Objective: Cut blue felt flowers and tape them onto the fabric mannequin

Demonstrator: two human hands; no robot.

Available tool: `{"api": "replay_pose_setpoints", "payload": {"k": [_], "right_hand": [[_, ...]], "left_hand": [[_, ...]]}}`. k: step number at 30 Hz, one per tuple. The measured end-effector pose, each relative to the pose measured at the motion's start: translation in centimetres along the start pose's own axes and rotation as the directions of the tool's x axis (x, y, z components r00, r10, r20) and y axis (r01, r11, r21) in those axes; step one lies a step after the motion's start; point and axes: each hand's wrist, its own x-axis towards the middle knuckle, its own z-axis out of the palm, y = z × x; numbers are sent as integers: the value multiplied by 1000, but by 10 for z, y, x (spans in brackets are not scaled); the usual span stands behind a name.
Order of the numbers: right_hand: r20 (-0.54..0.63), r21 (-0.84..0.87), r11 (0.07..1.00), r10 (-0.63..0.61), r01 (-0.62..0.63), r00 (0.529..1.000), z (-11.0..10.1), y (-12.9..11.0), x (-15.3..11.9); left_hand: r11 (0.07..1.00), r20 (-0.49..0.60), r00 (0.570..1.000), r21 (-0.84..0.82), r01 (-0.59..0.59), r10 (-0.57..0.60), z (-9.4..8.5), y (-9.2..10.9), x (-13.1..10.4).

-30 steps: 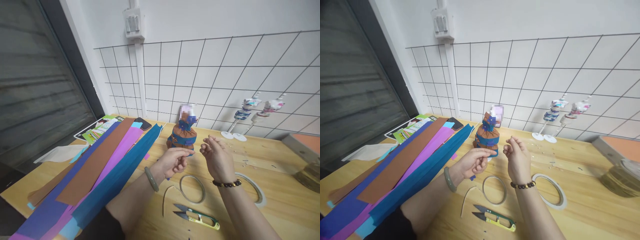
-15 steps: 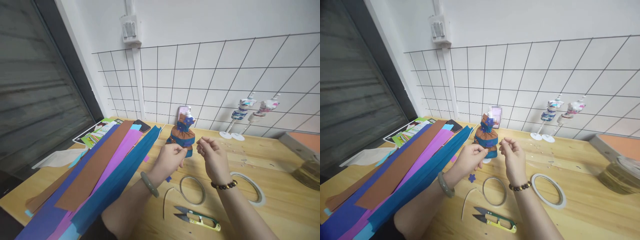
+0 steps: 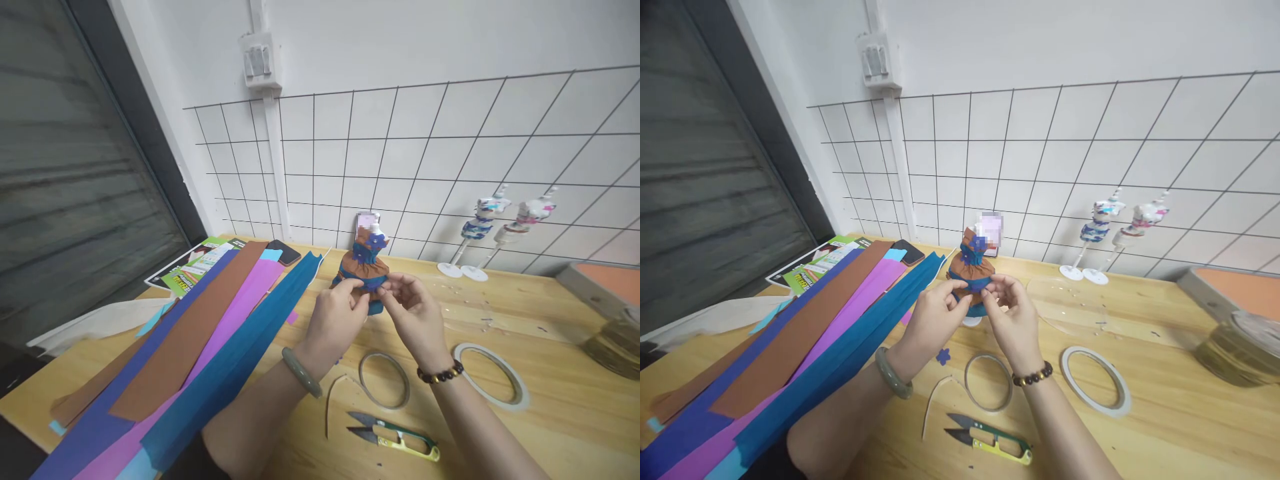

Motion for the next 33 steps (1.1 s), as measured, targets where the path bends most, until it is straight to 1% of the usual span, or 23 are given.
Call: {"api": "replay_pose_setpoints", "payload": {"k": [5, 11, 16, 21, 25, 29, 33], "right_hand": [[9, -21, 1000, -16, 16, 1000, 0, 1, -1], [13, -41, 999, -26, 26, 1000, -1, 3, 0], [0, -65, 997, -46, 46, 999, -2, 3, 0], [3, -57, 997, -48, 48, 999, -2, 4, 0], [18, -33, 999, -40, 41, 999, -1, 3, 0], [16, -22, 999, -42, 43, 999, -1, 3, 0], [-6, -21, 999, -47, 47, 999, -2, 3, 0]], "left_hand": [[1000, 21, 1000, 10, 9, -9, 4, -2, 3], [999, -29, 999, 51, -19, 20, 10, -5, 7], [997, -18, 1000, 75, -23, 24, 13, -6, 7], [995, -4, 1000, 98, -18, 18, 11, -2, 6], [996, 2, 1000, 85, -15, 15, 10, 0, 5], [1000, -4, 1000, 27, 4, -4, 6, 1, 7], [999, -20, 999, -21, 36, -36, -1, 0, 10]]}}
